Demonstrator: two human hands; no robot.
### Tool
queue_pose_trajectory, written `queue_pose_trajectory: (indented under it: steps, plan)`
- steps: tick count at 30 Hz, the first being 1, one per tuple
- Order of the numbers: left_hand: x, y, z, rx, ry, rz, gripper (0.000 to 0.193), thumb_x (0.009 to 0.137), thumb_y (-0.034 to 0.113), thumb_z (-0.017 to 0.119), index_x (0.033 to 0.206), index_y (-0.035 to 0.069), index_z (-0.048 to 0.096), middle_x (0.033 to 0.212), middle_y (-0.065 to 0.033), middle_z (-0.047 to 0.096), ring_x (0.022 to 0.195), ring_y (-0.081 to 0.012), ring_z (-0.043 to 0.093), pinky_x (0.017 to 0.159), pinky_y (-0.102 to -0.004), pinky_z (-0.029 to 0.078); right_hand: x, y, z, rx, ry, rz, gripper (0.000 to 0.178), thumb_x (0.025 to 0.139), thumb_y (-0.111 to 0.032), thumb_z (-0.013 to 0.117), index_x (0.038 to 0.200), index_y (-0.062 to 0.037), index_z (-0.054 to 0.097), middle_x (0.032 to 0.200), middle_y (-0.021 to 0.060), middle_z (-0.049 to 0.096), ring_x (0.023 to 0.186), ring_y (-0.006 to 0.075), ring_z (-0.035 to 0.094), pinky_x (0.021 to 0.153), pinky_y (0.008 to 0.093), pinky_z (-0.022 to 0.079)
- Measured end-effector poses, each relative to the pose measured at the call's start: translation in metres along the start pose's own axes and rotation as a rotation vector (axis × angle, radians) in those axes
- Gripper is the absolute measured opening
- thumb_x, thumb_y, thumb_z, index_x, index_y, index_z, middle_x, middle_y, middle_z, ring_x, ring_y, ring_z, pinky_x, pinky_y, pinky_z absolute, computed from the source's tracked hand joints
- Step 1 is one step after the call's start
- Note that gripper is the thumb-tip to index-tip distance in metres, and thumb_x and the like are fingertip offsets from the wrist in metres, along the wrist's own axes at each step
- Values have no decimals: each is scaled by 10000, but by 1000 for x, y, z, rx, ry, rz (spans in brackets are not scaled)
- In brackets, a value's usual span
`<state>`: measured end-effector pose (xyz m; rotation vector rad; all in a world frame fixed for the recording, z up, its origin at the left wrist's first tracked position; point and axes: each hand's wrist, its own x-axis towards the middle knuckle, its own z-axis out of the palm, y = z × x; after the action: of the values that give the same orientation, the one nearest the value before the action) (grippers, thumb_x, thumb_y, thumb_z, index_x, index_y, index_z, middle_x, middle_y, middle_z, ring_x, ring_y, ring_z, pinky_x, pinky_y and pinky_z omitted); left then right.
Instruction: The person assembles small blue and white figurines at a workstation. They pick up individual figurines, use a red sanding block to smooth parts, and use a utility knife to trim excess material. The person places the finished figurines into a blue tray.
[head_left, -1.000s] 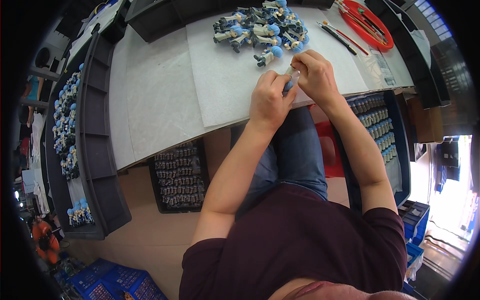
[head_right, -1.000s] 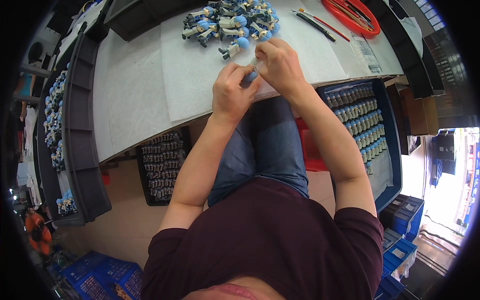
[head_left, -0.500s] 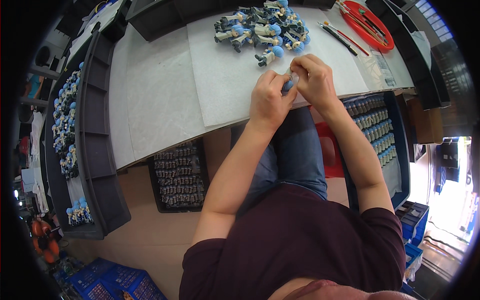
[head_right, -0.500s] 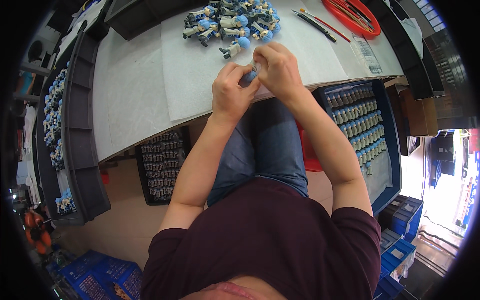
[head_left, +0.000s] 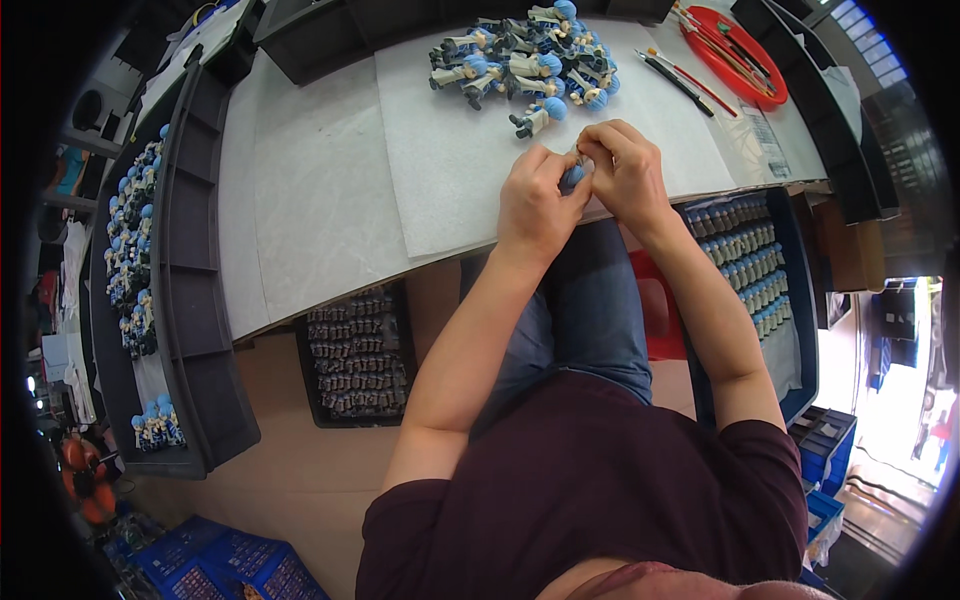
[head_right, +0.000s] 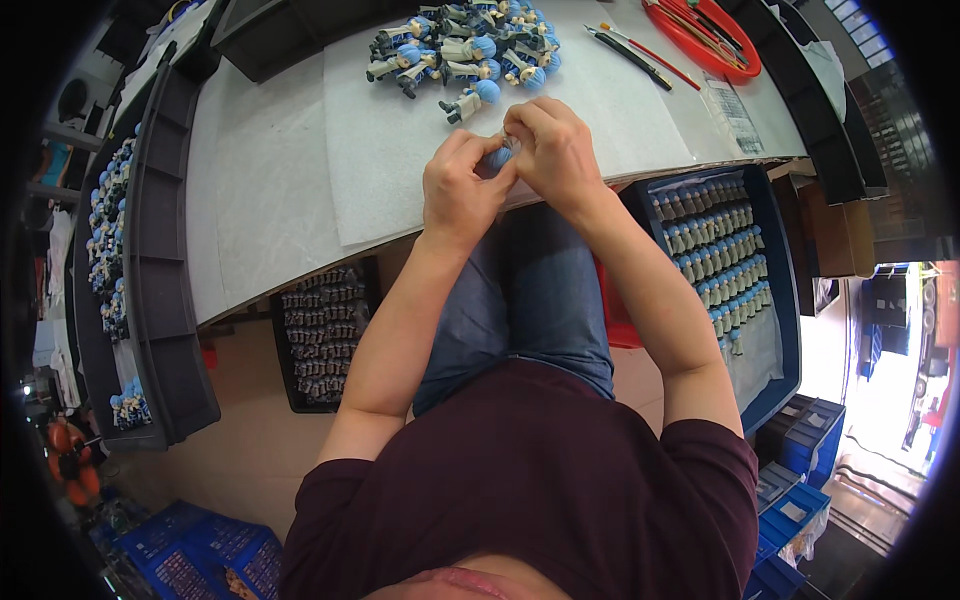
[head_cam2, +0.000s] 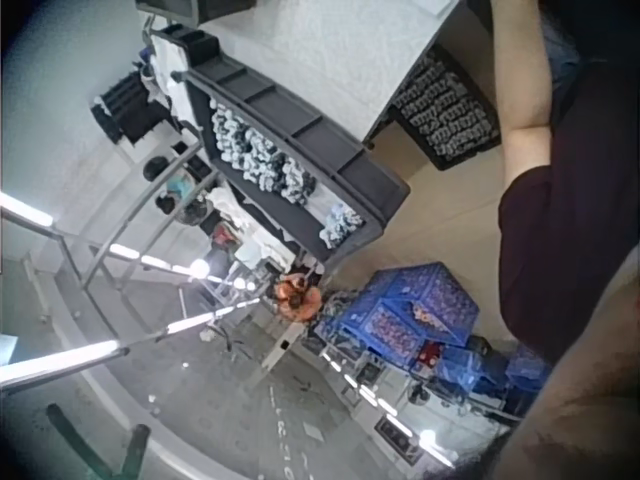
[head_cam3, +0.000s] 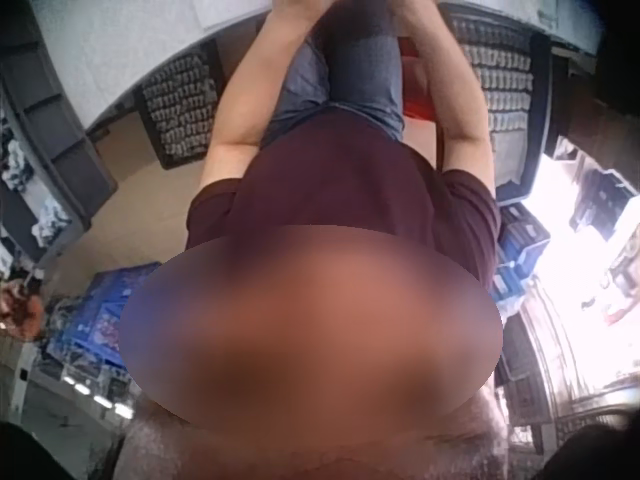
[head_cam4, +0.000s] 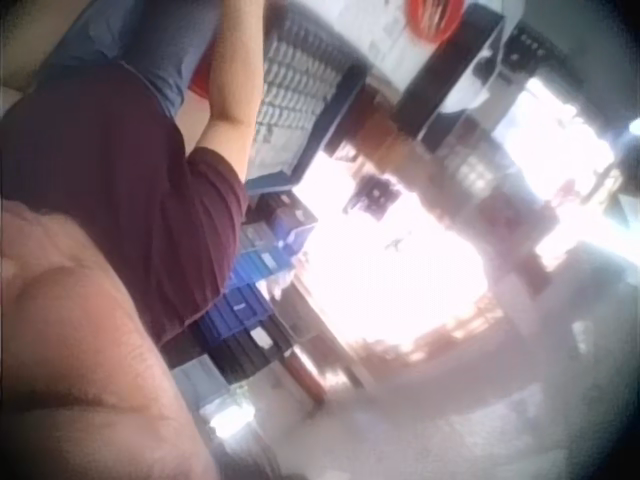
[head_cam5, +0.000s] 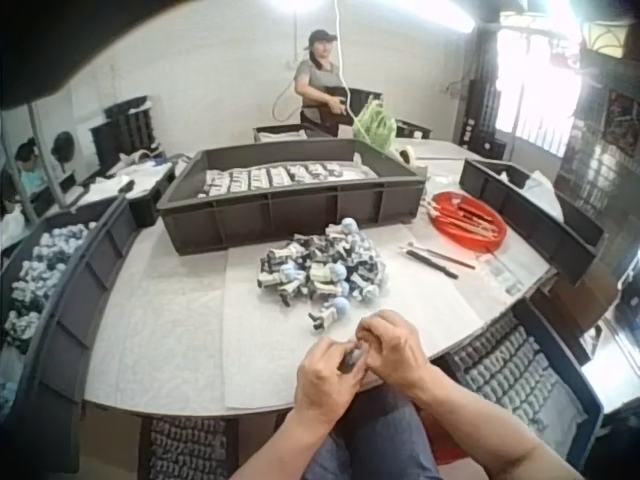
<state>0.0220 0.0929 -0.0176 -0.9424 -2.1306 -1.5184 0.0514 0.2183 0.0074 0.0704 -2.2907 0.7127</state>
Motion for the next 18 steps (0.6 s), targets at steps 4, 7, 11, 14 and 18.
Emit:
queue_pose_trajectory:
  steps: [4,7,11,14,18]
  plan:
    - [2,2,-3,-25,25,-61,243,657,93,778,845,-19,672,725,-92,596,564,-170,575,527,-276,473,13,14,-9,9,52,107,56,724,30,606,764,-5,623,746,122,610,702,292,608,624,355,480]
    - [3,-1,1,-69,23,-106,254,654,88,787,857,-19,679,720,-76,597,546,-134,564,509,-254,463,6,3,-11,99,67,139,65,726,49,602,766,2,625,759,122,621,670,280,615,602,341,483]
    - [3,0,-1,-68,27,-113,259,648,88,791,852,-23,676,707,-74,587,535,-131,550,497,-252,452,1,2,-4,137,61,116,73,722,62,607,768,8,625,760,125,620,667,277,616,598,334,482]
    - [4,0,-1,-68,33,-103,258,646,90,792,845,-23,673,696,-73,576,522,-129,535,483,-254,440,0,4,-1,107,56,76,81,714,60,607,771,5,619,766,123,615,691,282,610,606,345,480]
    - [3,1,-1,-65,35,-91,248,647,85,783,840,-21,668,695,-76,568,519,-142,527,481,-265,434,2,7,-2,85,6,60,75,710,43,605,774,5,609,751,123,601,699,298,595,617,364,473]
